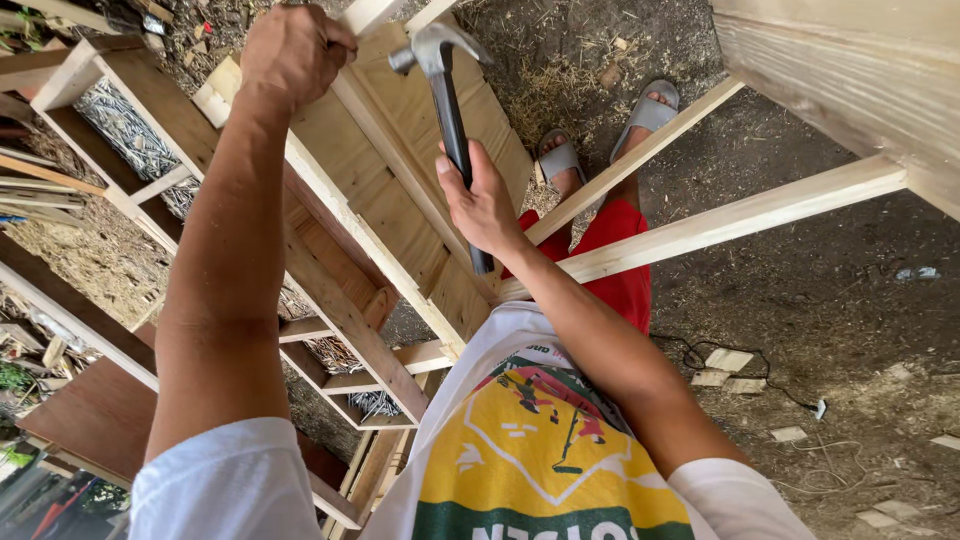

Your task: The person assembles a wooden furniture frame by positioning wooden planks and securing them with nails. They use a hammer to drive nails into the joints and occasionally use a nail gun to fasten pieces together.

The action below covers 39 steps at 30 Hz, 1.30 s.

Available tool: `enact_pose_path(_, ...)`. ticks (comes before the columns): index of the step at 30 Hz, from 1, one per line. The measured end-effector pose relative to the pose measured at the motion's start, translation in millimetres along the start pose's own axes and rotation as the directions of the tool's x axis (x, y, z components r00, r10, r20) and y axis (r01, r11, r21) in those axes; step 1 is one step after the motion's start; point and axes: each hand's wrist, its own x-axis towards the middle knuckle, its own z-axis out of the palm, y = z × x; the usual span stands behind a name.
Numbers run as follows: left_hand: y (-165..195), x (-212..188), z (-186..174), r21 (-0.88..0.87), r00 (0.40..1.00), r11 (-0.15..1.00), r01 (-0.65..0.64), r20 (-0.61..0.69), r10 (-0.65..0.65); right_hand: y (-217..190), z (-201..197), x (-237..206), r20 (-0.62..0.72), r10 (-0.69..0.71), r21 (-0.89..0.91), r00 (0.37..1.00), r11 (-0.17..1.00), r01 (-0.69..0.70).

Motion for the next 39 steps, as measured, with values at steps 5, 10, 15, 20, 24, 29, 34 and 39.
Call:
enact_pose_path(5, -6, -4, 10, 0.043, 0.994, 0.994, 0.102, 0.034, -0.104, 14, 19, 11, -0.102, -0.205, -0.158, 0.973, 0.969, 0.188)
enact_pose_path(10, -1, -6, 10, 0.11, 0.999, 0.993, -0.033, -0.001, 0.033, 28, 62, 21, -0.186, -0.209, -0.057, 0.96, 0.978, 0.201)
enact_pose_path(15, -1, -9, 7, 0.139, 0.999, 0.99, -0.032, -0.035, 0.037, 52, 68, 25, -0.077, -0.092, -0.101, 0.993, 0.991, 0.084)
enact_pose_path(20, -2, -12, 12, 0.162, 0.998, 0.986, -0.046, -0.022, 0.05, 53, 78, 24, -0.308, -0.267, -0.052, 0.913, 0.963, 0.264)
enact_pose_path(24, 5, -8, 12, 0.248, 0.994, 0.965, -0.09, -0.04, 0.103, 28, 70, 27, -0.059, 0.075, -0.024, 0.995, 0.997, -0.077)
enact_pose_path(29, -15, -14, 7, 0.166, 0.981, 0.986, 0.0, -0.194, 0.033, 25, 31, 20, -0.347, -0.232, 0.119, 0.908, 0.95, 0.289)
enact_pose_path(34, -46, -41, 1, -0.211, 0.85, 0.929, 0.303, -0.38, -0.364, 55, 59, 19, -0.387, -0.305, -0.01, 0.87, 0.945, 0.326)
enact_pose_path(39, -52, -39, 4, -0.246, 0.817, 0.938, 0.243, -0.469, -0.335, 38, 57, 27, -0.025, 0.173, 0.009, 0.985, 0.985, -0.173)
